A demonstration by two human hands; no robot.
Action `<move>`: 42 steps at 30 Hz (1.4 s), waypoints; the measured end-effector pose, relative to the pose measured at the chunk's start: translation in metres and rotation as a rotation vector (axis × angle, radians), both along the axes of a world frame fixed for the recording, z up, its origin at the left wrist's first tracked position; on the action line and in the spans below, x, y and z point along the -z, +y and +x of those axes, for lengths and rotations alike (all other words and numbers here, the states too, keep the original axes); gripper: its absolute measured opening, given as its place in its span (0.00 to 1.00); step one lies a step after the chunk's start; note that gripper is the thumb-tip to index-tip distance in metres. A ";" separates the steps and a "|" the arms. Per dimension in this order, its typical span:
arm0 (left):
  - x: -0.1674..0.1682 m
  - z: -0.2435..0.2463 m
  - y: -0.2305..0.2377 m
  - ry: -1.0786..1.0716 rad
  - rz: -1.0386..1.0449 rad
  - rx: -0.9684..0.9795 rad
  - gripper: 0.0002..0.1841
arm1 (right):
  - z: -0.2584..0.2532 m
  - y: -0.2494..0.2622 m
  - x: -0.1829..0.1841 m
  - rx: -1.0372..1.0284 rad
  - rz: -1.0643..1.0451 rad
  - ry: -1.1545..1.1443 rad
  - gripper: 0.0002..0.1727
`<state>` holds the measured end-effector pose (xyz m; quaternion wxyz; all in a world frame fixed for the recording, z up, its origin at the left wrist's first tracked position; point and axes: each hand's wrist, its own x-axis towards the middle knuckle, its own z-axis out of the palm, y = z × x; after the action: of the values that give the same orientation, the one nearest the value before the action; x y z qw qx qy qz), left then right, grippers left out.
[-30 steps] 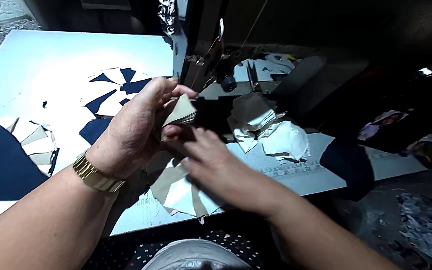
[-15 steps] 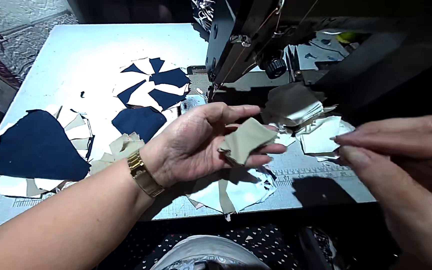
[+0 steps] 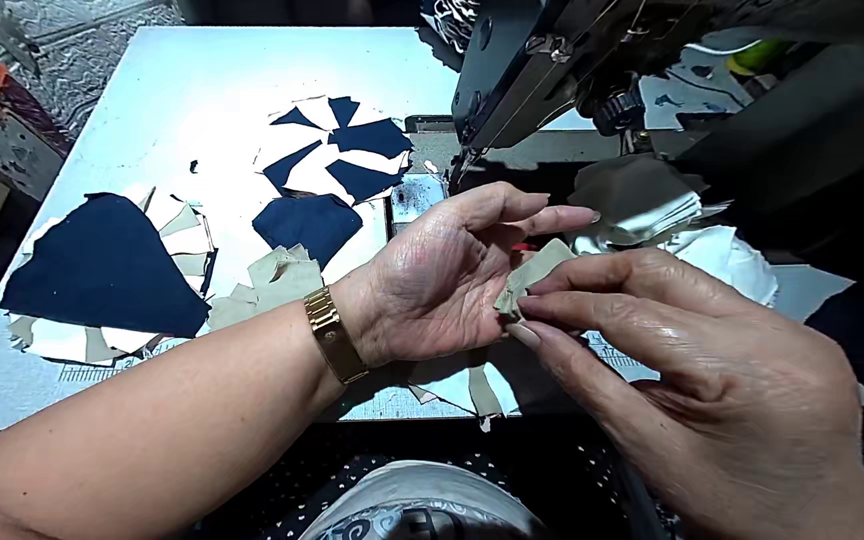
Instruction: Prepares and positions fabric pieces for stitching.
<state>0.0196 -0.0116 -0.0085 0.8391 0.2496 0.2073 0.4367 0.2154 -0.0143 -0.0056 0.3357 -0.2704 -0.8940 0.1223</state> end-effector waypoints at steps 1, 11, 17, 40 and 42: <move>0.000 0.000 0.000 0.018 0.015 -0.001 0.27 | 0.004 0.001 -0.002 -0.030 -0.054 0.010 0.11; -0.004 0.004 -0.001 0.284 0.217 0.073 0.33 | 0.026 0.010 -0.005 0.197 0.011 0.127 0.12; -0.006 0.005 -0.003 0.263 0.240 0.094 0.35 | 0.016 0.002 0.005 0.231 0.131 0.156 0.09; -0.002 0.008 -0.005 0.293 0.303 0.075 0.35 | 0.018 0.007 0.020 0.189 0.208 0.158 0.06; -0.002 0.008 -0.005 0.298 0.298 0.071 0.35 | 0.018 0.007 0.022 0.179 0.234 0.163 0.06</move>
<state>0.0275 -0.0163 -0.0062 0.7679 0.4398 0.2533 0.3908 0.2330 -0.0068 -0.0272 0.4461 -0.2973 -0.8441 0.0086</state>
